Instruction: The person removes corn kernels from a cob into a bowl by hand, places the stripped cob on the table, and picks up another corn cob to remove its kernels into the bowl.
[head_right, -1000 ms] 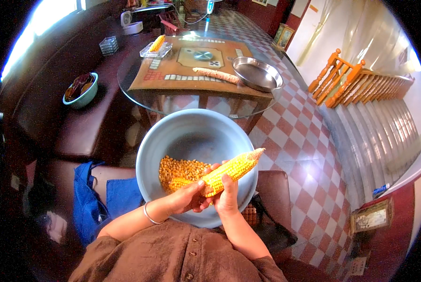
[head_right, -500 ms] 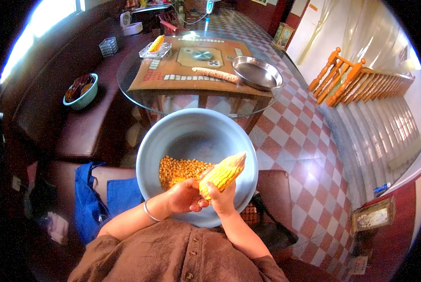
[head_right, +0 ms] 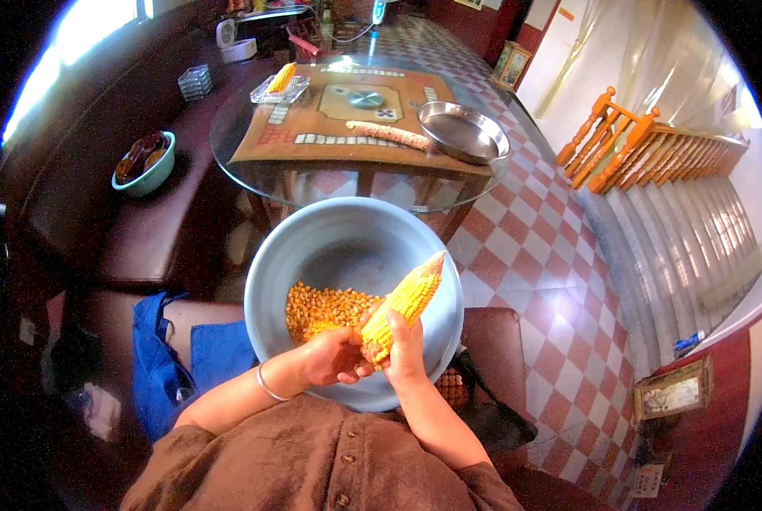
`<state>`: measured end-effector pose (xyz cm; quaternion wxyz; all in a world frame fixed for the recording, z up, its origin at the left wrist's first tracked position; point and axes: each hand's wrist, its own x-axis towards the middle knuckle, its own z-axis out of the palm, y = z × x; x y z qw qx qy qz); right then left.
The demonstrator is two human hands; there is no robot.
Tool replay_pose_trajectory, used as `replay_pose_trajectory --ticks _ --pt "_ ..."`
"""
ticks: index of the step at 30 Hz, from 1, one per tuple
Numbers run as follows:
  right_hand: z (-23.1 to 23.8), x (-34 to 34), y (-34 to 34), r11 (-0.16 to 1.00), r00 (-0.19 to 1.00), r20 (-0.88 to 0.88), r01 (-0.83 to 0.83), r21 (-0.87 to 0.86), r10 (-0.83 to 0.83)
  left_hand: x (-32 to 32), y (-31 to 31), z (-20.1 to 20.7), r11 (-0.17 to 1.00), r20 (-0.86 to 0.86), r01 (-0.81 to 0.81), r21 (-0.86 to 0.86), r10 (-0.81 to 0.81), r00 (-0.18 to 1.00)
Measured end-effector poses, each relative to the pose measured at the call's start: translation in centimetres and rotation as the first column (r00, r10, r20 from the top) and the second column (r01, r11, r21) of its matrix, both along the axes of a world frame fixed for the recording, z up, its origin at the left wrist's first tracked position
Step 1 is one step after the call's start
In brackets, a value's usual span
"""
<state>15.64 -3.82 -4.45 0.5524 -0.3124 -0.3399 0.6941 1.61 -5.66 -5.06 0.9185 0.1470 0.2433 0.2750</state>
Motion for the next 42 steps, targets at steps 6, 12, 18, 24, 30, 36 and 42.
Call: replay_pose_trajectory --ticks 6,12,18,24,30,36,42 --pt "-0.6 0.2 0.3 0.993 0.993 -0.11 0.031 -0.111 -0.043 0.6 -0.5 0.5 0.964 -0.287 -0.023 0.264 0.101 0.953" --pt "-0.4 -0.2 0.0 0.998 0.998 -0.029 0.058 -0.04 -0.059 0.6 -0.5 0.5 0.892 -0.391 0.051 0.45 0.145 0.909" --pt "0.3 -0.1 -0.1 0.999 1.0 0.015 0.023 -0.024 -0.022 0.5 -0.8 0.8 0.771 -0.406 0.069 0.633 0.256 0.877" --pt "0.2 0.3 0.5 0.996 0.997 0.032 -0.072 -0.049 0.074 0.7 -1.4 0.9 0.686 -0.416 0.066 0.725 0.36 0.835" --pt "0.0 0.0 0.4 0.999 1.0 0.0 0.011 -0.034 -0.011 0.6 -0.5 0.2 0.842 -0.43 0.088 0.532 0.179 0.885" --pt "-1.2 0.0 0.3 0.996 0.996 0.03 0.09 -0.003 -0.09 1.1 -0.4 -0.7 0.797 -0.428 0.024 0.604 0.298 0.853" --pt "-1.7 -0.1 0.5 0.992 0.991 0.045 0.125 0.028 -0.126 1.2 -0.5 -1.4 0.681 -0.341 -0.009 0.732 0.378 0.861"
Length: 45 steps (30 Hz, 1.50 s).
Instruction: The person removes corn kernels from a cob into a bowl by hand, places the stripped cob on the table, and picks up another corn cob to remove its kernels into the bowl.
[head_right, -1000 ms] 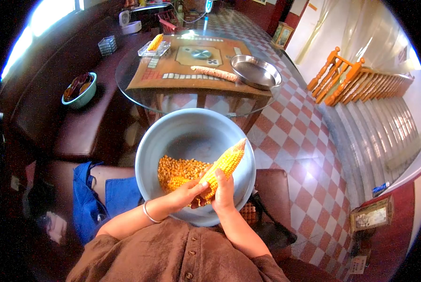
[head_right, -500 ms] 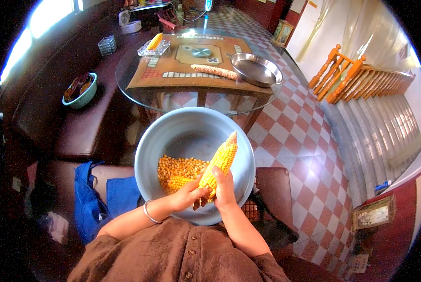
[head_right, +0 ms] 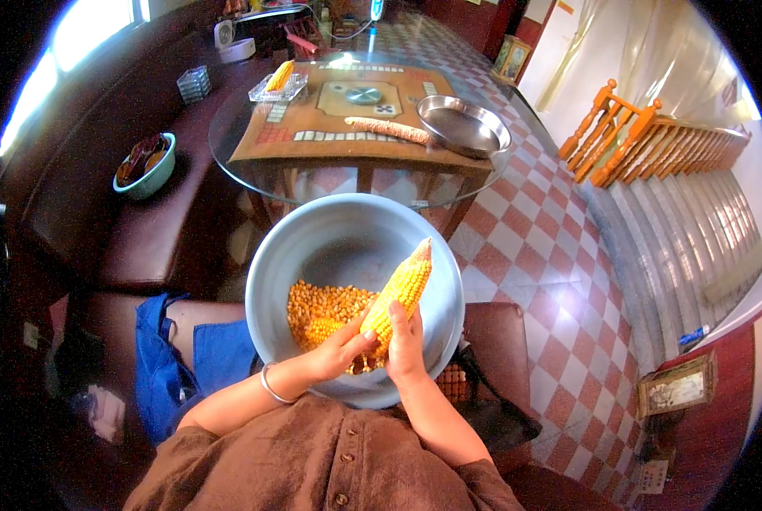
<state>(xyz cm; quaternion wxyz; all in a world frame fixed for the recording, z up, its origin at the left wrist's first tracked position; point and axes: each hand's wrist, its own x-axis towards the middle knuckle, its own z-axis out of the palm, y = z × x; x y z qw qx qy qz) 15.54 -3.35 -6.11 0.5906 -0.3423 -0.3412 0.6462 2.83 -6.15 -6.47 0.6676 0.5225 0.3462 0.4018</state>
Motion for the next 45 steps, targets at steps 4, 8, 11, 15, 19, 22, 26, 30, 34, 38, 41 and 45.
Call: replay_pose_trajectory --ticks 4,8,11,15,19,22,26,30,34,38,41,45 --pt "0.3 0.2 0.0 1.0 1.0 -0.009 -0.025 -0.01 0.025 -0.3 -0.4 1.6 1.0 -0.015 0.026 0.011 -0.025 1.0" --pt "0.8 0.3 -0.1 0.995 0.992 -0.078 -0.097 -0.023 0.095 -0.1 0.1 -0.5 0.986 0.192 0.046 -0.159 -0.015 0.981" --pt "1.3 0.7 -0.1 0.975 0.953 -0.204 -0.216 0.058 0.224 -0.5 0.0 1.2 0.914 0.376 0.111 -0.389 0.048 0.925" --pt "1.0 0.2 -0.2 0.989 0.984 -0.108 -0.133 0.065 0.139 -0.4 -0.4 2.7 0.98 0.106 -0.032 -0.195 0.054 0.993" --pt "0.6 -0.3 -0.1 0.994 0.998 0.034 -0.051 0.098 0.048 -0.4 -0.3 1.6 0.991 0.016 0.035 -0.126 -0.033 0.999" --pt "2.8 -1.3 0.5 0.985 0.987 0.07 -0.151 0.082 0.145 -0.3 -0.6 0.5 0.996 0.1 -0.09 0.012 0.088 0.991" --pt "3.9 -2.0 1.2 0.953 0.953 0.099 -0.293 0.08 0.285 -0.7 -0.3 -0.7 0.985 0.16 -0.167 -0.041 0.172 0.972" --pt "2.6 -1.7 1.6 0.954 0.953 -0.037 -0.301 -0.009 0.301 -0.8 0.2 -1.4 0.975 0.164 -0.171 -0.139 0.193 0.967" --pt "1.0 -0.7 1.6 0.946 0.944 -0.095 -0.32 -0.041 0.315 -0.6 0.2 -0.9 0.953 0.195 -0.136 -0.27 0.193 0.962" --pt "1.1 -0.9 1.1 0.97 0.971 -0.013 -0.241 -0.029 0.241 -0.6 0.2 0.9 0.978 -0.09 -0.126 -0.168 0.113 0.99" --pt "1.4 -0.9 0.9 0.97 0.971 -0.033 -0.24 -0.033 0.239 -0.4 0.0 0.9 0.982 0.06 -0.118 -0.145 0.127 0.99" --pt "1.7 -1.2 0.8 0.976 0.976 0.038 -0.216 0.006 0.215 -0.4 -0.1 1.1 0.991 0.093 -0.074 -0.112 0.085 0.992"
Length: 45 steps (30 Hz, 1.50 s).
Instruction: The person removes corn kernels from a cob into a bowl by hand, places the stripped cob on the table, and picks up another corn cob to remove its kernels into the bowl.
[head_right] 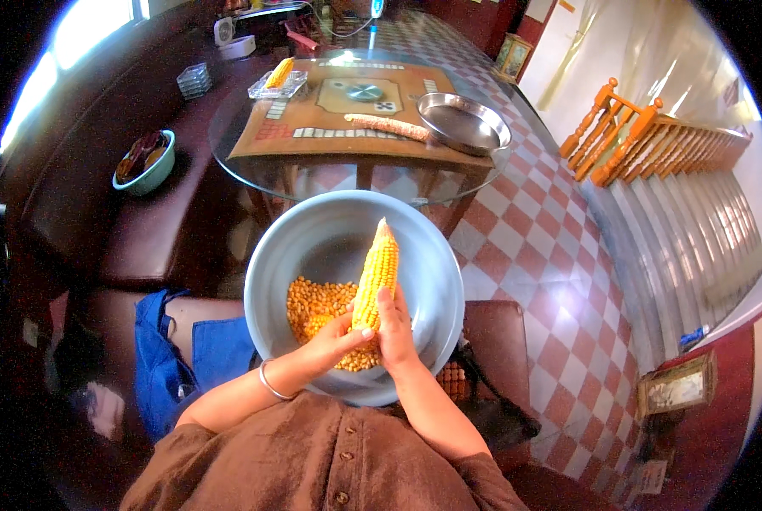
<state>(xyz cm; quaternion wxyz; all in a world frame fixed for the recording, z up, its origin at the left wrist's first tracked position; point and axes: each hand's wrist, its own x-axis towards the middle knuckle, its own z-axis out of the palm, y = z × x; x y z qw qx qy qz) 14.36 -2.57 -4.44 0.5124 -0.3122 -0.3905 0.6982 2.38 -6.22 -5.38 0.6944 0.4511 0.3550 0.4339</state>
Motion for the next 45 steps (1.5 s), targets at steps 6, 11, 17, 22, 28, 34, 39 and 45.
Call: replay_pose_trajectory --ticks 6,11,17,22,28,34,39,45 --pt "-0.3 0.9 0.4 0.997 0.996 -0.054 -0.074 -0.037 0.072 -0.6 0.6 -1.2 0.994 -0.031 0.108 0.021 -0.108 0.994" --pt "-1.1 1.4 0.7 0.967 0.953 -0.279 -0.172 -0.188 0.115 -0.2 0.4 -1.6 1.0 0.09 0.012 -0.017 -0.01 0.996" --pt "0.2 1.2 0.1 0.985 0.963 -0.27 -0.065 -0.158 0.02 -1.1 1.0 -1.4 0.897 0.283 0.323 -0.303 -0.239 0.929" --pt "-0.1 1.4 0.1 0.98 0.951 -0.295 -0.141 -0.142 0.094 -0.6 0.5 -0.6 0.906 0.308 0.257 -0.336 -0.153 0.939" --pt "-0.3 1.2 -0.1 0.996 0.977 -0.207 -0.059 -0.069 0.044 -0.4 0.1 1.0 0.959 0.224 0.103 -0.263 -0.044 0.974" --pt "0.4 1.0 -0.4 0.999 0.993 -0.112 -0.045 0.025 0.048 -0.5 0.4 0.3 0.912 0.334 0.167 -0.376 -0.035 0.942" --pt "0.3 0.8 -0.7 0.996 0.998 0.041 -0.042 0.084 0.039 -0.5 0.4 0.0 0.856 0.531 0.256 -0.449 0.026 0.847" --pt "-1.0 -0.4 -0.5 1.0 0.999 0.045 0.022 0.019 -0.023 0.3 -0.3 -0.3 0.878 0.267 0.004 -0.479 0.141 0.953"
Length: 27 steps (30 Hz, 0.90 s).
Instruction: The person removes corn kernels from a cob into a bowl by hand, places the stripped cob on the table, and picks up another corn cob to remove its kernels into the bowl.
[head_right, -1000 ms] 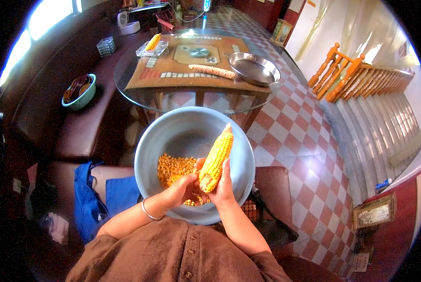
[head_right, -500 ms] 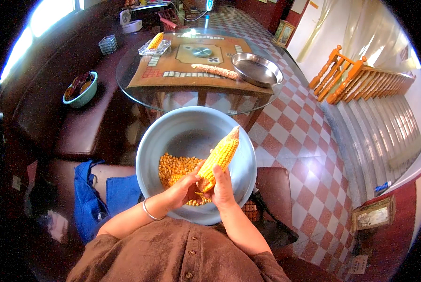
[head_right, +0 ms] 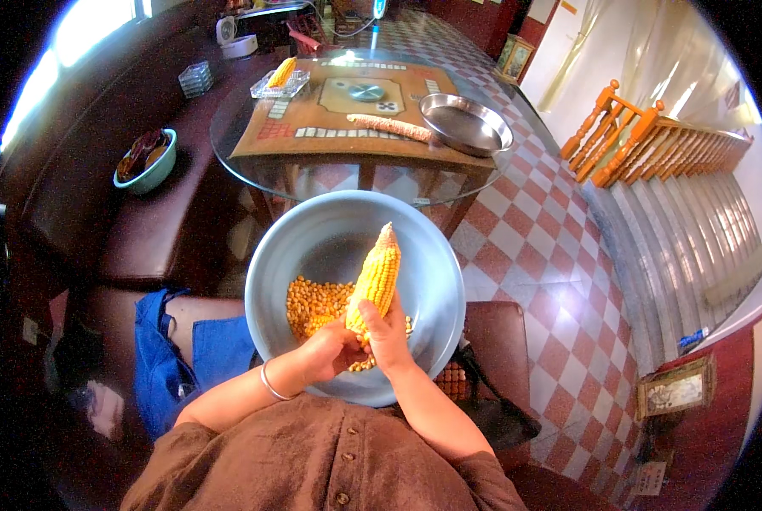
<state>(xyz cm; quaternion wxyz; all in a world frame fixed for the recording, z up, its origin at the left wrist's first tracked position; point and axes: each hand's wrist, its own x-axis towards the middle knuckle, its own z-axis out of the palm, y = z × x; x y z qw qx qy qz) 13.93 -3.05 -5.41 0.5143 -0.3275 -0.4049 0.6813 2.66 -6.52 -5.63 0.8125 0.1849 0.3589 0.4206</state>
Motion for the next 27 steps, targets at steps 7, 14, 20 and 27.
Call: replay_pose_trajectory --ticks 7,14,20,27 --pt "0.3 1.4 0.3 0.994 0.966 -0.255 -0.061 -0.085 0.037 -0.7 0.2 1.2 0.98 0.211 0.072 0.184 -0.111 0.971" --pt "1.1 1.5 0.2 0.983 0.907 -0.421 -0.084 -0.164 0.008 -1.2 0.6 0.8 0.981 0.307 0.12 0.151 -0.162 0.938" --pt "0.8 1.4 0.1 0.997 0.961 -0.266 -0.079 -0.021 0.07 -0.5 0.3 1.9 0.995 0.285 -0.003 0.097 -0.024 0.958" --pt "1.7 1.1 -0.7 0.999 0.976 -0.218 0.008 0.038 0.001 -2.1 1.3 -1.1 0.961 0.472 0.226 0.162 -0.276 0.837"
